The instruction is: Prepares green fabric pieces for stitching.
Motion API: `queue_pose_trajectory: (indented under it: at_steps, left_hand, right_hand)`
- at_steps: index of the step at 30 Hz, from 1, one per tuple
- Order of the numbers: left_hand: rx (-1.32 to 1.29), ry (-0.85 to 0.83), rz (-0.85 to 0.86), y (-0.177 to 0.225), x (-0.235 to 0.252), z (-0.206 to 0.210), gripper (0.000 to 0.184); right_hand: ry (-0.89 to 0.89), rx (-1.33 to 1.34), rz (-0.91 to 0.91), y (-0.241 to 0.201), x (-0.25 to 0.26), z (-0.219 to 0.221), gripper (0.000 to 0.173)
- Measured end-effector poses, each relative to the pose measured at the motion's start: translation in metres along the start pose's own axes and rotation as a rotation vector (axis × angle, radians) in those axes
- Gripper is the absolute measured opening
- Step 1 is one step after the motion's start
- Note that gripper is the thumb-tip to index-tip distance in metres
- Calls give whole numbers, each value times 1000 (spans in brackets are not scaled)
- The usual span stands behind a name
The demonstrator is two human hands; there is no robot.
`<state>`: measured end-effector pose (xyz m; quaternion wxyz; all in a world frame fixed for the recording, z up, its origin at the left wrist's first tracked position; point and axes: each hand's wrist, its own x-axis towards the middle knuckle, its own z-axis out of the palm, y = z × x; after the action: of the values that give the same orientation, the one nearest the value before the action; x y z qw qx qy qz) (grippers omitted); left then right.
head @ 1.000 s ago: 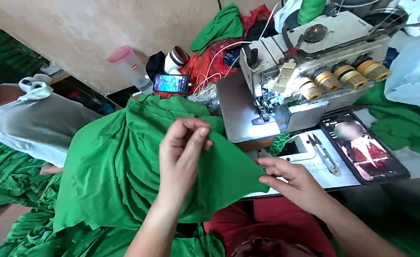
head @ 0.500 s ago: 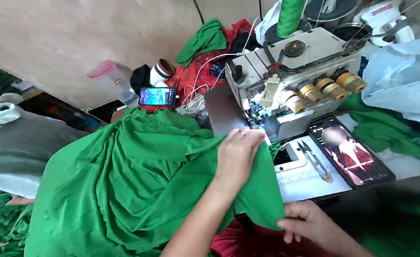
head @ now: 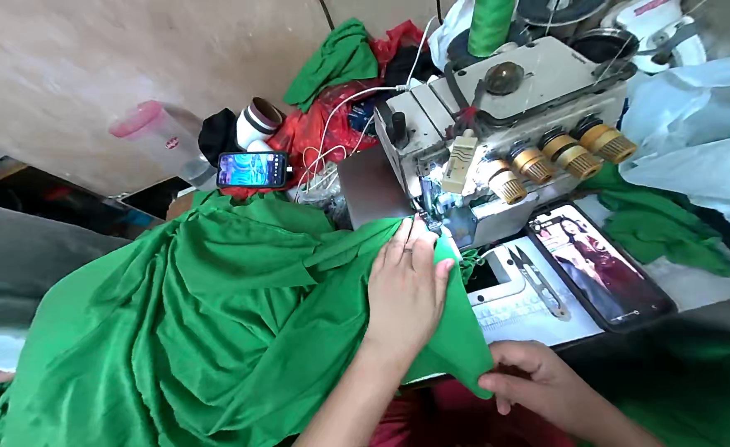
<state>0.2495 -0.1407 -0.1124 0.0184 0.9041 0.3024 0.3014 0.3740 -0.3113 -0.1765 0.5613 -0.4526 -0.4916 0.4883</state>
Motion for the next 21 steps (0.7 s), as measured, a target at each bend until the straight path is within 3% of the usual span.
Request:
queue_pose_trajectory:
  at_steps: [3,6,7,9,12,16,21]
  left_hand:
    - [-111,-51,16,-4,-3,-10,37]
    - [-279,-62,210,-6,-26,-16,62]
    - [-311,-61,277,-7,-34,-13,61]
    - [-280,-40,353,-12,-41,-6,53]
    - [-212,-7,332,-21,-23,-10,11]
    - [-253,-119,308,-36,9,-23,21]
    - [-221,-119,275,-65,38,-14,25]
  right_hand:
    - [27,43,34,-4,7,4,8]
    - [128,68,45,-14,24,7,25]
    - [161,75,17,-16,33,6,28]
    - [195,48,-52,-21,49,2,27]
    - [237,-107,-169,-27,74,-4,15]
    - [272,-470,-343,-21,95,-14,25]
    - [245,-646,-335,-9,89,-15,39]
